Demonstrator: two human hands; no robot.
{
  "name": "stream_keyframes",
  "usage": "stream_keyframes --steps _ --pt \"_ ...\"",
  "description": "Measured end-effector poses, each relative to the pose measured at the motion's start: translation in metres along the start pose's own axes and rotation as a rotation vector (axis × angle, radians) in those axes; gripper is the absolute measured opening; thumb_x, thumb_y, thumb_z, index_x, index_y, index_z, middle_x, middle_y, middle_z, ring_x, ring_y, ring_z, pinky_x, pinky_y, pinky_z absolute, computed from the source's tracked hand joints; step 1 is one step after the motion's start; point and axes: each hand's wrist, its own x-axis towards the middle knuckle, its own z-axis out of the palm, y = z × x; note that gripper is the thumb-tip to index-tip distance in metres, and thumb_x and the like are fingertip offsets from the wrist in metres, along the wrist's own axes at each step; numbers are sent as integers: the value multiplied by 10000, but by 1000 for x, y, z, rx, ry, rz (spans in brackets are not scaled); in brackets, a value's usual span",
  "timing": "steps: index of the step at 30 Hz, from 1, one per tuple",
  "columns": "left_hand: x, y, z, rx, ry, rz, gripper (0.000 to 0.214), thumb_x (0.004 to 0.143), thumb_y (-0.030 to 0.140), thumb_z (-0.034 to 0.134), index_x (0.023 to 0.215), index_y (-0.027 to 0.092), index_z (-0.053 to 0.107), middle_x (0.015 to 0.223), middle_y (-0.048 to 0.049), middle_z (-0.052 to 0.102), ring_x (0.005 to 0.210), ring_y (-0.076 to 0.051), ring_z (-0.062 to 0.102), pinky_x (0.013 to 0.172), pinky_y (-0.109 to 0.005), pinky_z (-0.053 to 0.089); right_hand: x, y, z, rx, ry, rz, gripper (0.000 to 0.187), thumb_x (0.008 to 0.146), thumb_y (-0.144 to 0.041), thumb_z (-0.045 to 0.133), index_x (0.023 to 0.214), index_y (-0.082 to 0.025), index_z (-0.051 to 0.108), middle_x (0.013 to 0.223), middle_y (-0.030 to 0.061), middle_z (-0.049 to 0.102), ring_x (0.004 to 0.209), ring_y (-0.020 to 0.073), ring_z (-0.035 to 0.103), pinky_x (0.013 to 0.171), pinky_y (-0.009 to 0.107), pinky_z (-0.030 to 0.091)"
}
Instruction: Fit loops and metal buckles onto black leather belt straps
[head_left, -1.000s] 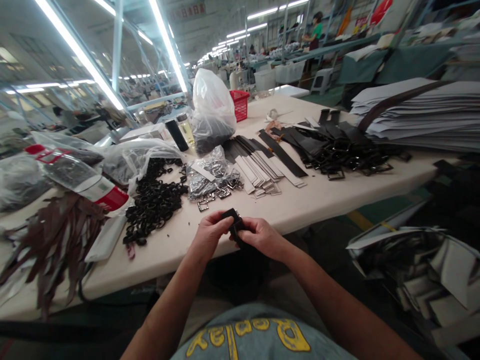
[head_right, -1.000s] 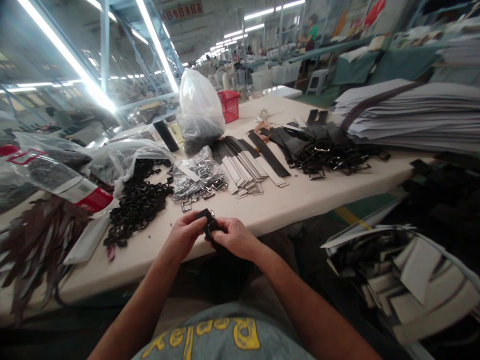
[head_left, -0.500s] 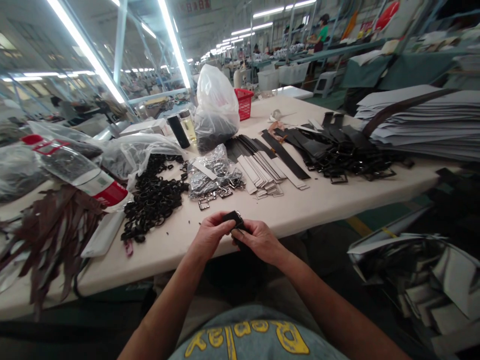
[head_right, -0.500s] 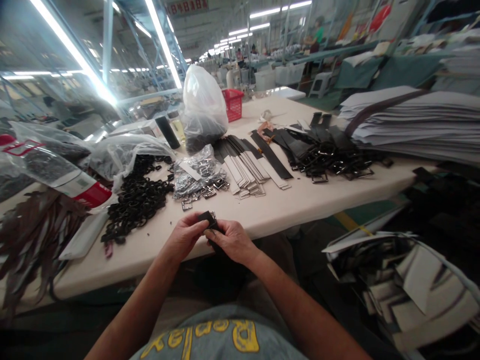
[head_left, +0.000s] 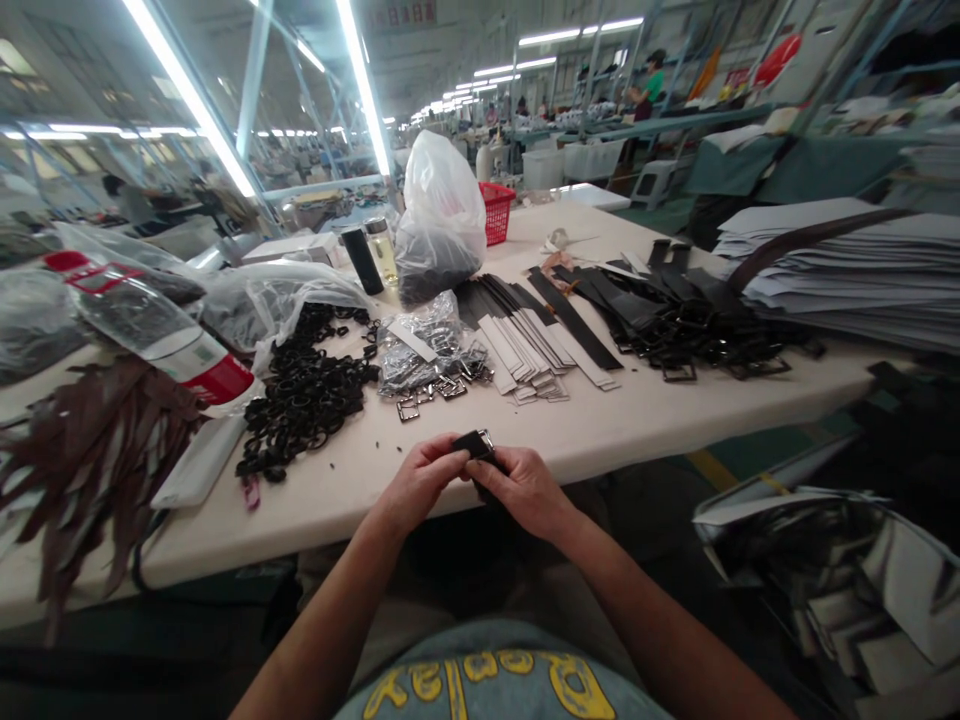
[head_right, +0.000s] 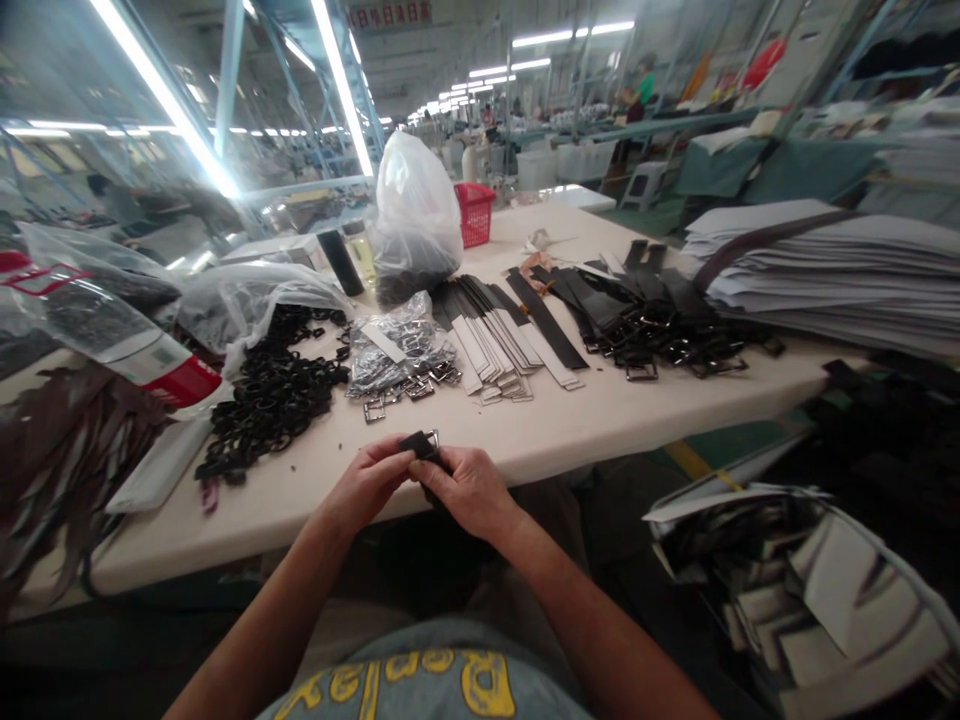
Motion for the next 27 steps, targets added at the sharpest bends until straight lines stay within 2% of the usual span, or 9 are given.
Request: stream_keyframes --steps 4,8,12,15,19,22,25,27 --pt "0 -2 -2 22 -27 23 250 732 323 780 899 140 747 823 -43 677 791 -163 582 777 -271 457 0 -1 -2 -1 -8 9 449 902 -568 582 788 -150 696 611 -15 550 563 132 496 525 232 364" --pt "0 0 0 13 -27 35 287 706 361 794 873 135 736 778 -39 669 720 -147 564 711 -255 451 0 -4 -3 -94 -7 6 406 908 -518 575 754 -158 684 581 -14 544 548 137 495 516 237 352" --pt "5 2 9 37 116 20 262 653 333 842 727 124 703 673 -15 644 636 -114 539 644 -224 426 3 -7 -1 -195 32 -18 409 906 -501 572 659 -176 605 583 3 571 555 148 514 512 245 345" --pt "9 7 11 -14 166 35 269 637 331 856 707 119 706 690 -22 662 641 -110 558 635 -213 439 3 -10 0 -120 -4 32 351 904 -463 575 691 -184 586 592 -3 588 552 144 532 513 236 372" --pt "13 18 5 -121 273 97 273 603 309 881 706 122 711 675 -9 660 615 -88 561 588 -181 440 -2 -12 -3 -23 -107 88 235 896 -379 573 766 -184 580 614 -17 600 550 135 551 528 228 404" --pt "14 23 2 -249 331 122 289 563 277 903 714 127 708 703 -8 676 643 -94 593 623 -186 484 -5 -10 -1 34 -136 83 247 932 -398 537 819 -182 578 658 -15 612 556 129 565 541 230 423" --pt "13 20 5 -319 304 100 297 570 254 900 750 115 709 735 -19 688 666 -103 615 647 -197 512 -5 -7 3 47 -89 59 270 952 -414 525 821 -182 570 679 -16 608 544 117 560 534 224 423" --pt "10 14 9 -336 242 63 299 599 263 885 778 112 699 736 -26 684 639 -116 620 605 -215 519 -3 -5 6 53 -62 46 275 959 -423 520 832 -184 567 684 -17 607 535 115 558 520 221 421"
